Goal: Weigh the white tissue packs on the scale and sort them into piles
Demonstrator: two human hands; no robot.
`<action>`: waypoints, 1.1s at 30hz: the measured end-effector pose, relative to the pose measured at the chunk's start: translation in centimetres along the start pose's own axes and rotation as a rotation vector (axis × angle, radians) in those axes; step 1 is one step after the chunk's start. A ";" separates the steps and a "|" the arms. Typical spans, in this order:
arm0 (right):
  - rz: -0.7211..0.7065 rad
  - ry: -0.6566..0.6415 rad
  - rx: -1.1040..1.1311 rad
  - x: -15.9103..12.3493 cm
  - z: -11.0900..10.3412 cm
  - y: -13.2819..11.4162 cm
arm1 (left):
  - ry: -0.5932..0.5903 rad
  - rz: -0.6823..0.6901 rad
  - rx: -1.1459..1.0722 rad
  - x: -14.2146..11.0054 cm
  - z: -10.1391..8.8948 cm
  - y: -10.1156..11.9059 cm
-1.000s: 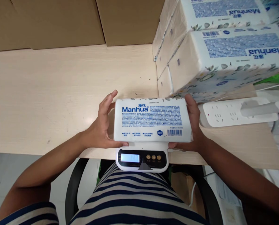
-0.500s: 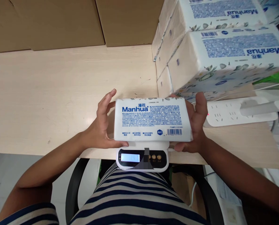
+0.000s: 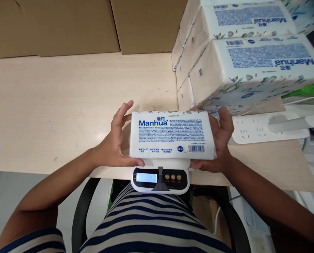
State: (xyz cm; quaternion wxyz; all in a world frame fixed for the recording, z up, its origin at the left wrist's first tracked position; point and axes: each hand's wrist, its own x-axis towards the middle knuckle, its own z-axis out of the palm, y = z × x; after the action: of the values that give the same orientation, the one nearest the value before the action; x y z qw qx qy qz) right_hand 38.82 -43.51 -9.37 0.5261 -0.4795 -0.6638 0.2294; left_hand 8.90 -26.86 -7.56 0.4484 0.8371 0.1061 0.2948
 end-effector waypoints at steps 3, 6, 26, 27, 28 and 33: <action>0.015 -0.028 0.004 0.0 0.0 -0.4 | -0.027 -0.026 -0.046 0.0 -0.3 0.8; 0.046 -0.036 0.056 0.2 0.3 -0.8 | -0.041 -0.105 -0.092 -0.1 -0.7 1.8; -0.145 0.300 -0.136 -0.5 -11.1 -6.6 | 0.349 -0.109 0.065 0.5 -3.9 6.3; -0.125 0.393 -0.161 -0.2 -14.0 -6.9 | 0.376 -0.119 0.061 1.1 -4.7 6.5; -0.108 0.480 -0.158 0.4 -17.0 -6.7 | 0.399 -0.145 0.063 1.8 -5.6 6.4; 0.120 0.620 0.021 5.5 -27.1 -1.9 | 0.506 -0.395 0.048 4.7 -7.9 2.3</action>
State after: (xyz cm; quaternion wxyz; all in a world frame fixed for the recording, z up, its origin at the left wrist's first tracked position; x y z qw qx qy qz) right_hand 63.05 -44.91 4.06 0.6939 -0.5593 -0.4400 0.1100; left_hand 7.82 -20.67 -0.41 0.4364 0.7109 0.3816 0.3981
